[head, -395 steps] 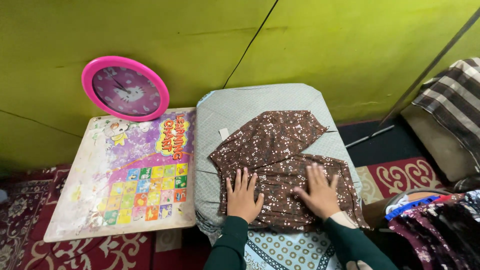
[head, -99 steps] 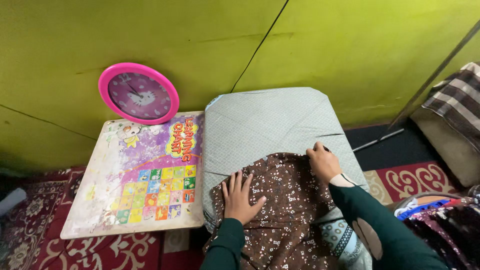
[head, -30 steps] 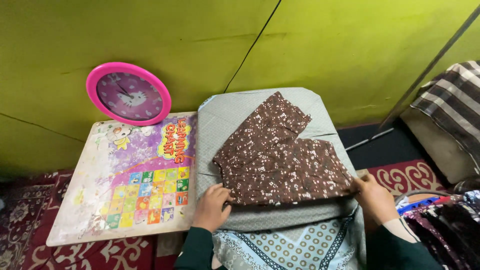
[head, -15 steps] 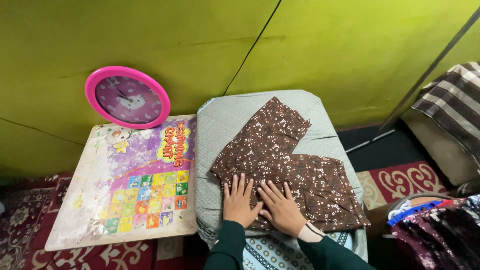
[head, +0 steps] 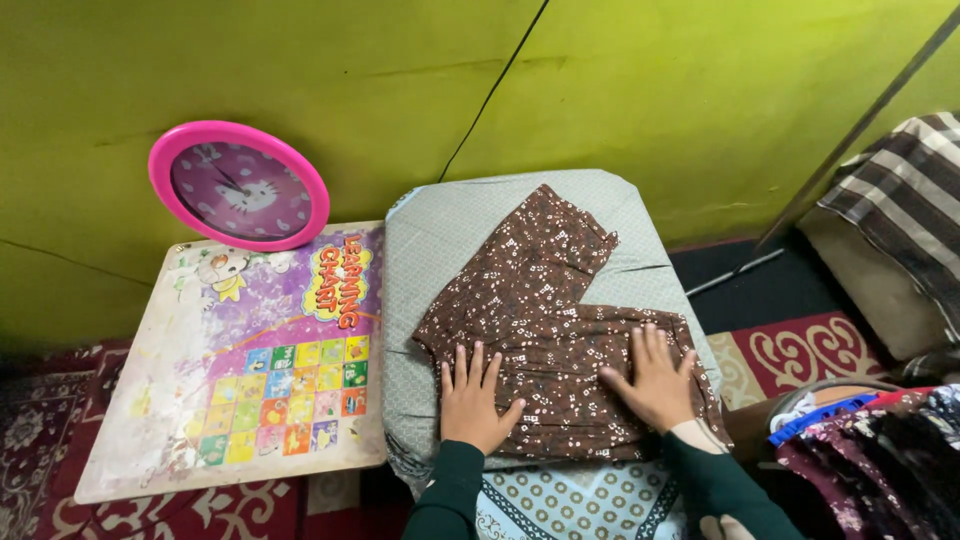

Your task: Fold a brown patterned shirt on a cushioned surface.

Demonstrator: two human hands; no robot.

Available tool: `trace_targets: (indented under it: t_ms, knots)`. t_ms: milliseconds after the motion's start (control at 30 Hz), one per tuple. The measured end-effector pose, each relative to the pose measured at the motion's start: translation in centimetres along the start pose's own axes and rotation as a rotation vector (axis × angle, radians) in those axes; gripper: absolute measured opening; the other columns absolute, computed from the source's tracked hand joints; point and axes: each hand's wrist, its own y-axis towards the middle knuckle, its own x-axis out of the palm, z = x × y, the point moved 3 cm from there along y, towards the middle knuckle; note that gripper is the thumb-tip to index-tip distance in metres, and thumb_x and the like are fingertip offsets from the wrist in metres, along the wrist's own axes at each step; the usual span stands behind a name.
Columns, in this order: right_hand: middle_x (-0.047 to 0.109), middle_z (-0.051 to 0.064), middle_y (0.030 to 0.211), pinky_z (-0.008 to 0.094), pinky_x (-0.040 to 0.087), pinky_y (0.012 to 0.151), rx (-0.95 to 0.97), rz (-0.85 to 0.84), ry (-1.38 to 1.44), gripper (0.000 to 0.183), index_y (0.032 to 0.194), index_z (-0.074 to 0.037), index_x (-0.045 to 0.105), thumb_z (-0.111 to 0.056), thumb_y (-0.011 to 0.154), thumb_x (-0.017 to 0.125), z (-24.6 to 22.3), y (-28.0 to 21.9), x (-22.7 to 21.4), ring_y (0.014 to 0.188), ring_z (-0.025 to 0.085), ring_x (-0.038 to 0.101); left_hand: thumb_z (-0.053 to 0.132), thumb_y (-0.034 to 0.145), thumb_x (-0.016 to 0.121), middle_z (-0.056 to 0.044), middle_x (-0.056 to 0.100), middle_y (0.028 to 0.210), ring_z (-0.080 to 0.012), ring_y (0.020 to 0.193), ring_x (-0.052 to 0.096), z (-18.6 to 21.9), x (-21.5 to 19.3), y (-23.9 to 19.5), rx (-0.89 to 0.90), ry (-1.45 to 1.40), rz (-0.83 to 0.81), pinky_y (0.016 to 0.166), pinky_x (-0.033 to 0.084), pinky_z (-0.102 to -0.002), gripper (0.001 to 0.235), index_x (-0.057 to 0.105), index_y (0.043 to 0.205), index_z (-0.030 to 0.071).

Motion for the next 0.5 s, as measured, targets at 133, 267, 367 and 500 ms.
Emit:
trace_targets:
  t_ms: [133, 267, 367, 500]
  knots:
    - [0.002, 0.007, 0.172, 0.06, -0.007, 0.125, -0.474, 0.646, -0.398, 0.104, 0.163, -0.017, 0.006, -0.091, 0.091, 0.014, -10.1, -2.7, -0.6, 0.157, 0.02, 0.002, 0.063, 0.084, 0.062, -0.02, 0.025, 0.166, -0.0449, 0.153, 0.013, -0.2, 0.2, -0.2, 0.009, 0.007, 0.031, 0.12, 0.007, -0.062, 0.089, 0.041, 0.153, 0.011]
    - [0.018, 0.005, 0.17, 0.066, -0.005, 0.121, -0.647, 0.434, -0.096, 0.098, 0.162, -0.016, 0.021, -0.085, 0.093, 0.026, -11.3, -1.4, 0.5, 0.157, 0.023, 0.012, 0.063, 0.084, 0.064, -0.018, 0.025, 0.166, -0.0445, 0.153, 0.013, -0.6, 0.6, -0.2, 0.003, -0.031, 0.009, 0.12, 0.009, -0.062, 0.088, 0.042, 0.154, 0.014]
    - [0.006, 0.002, 0.171, 0.066, -0.005, 0.122, -0.397, 0.34, -0.154, 0.093, 0.163, -0.023, 0.012, -0.084, 0.093, 0.009, -5.8, 2.4, 0.8, 0.157, 0.021, 0.005, 0.065, 0.086, 0.062, -0.017, 0.021, 0.167, -0.0435, 0.154, 0.01, -0.9, 1.0, 0.1, -0.01, -0.031, -0.047, 0.12, 0.007, -0.061, 0.088, 0.04, 0.155, 0.015]
    - [0.032, 0.02, 0.165, 0.05, 0.033, 0.114, -0.107, 0.296, 0.201, 0.068, 0.154, -0.009, 0.041, -0.05, 0.099, 0.045, 1.8, 6.0, 1.7, 0.152, 0.039, 0.03, 0.079, 0.081, 0.054, -0.023, -0.014, 0.17, -0.0486, 0.152, -0.021, 2.2, -6.2, 1.1, -0.087, -0.089, -0.595, 0.118, -0.011, -0.069, 0.105, 0.016, 0.164, 0.028]
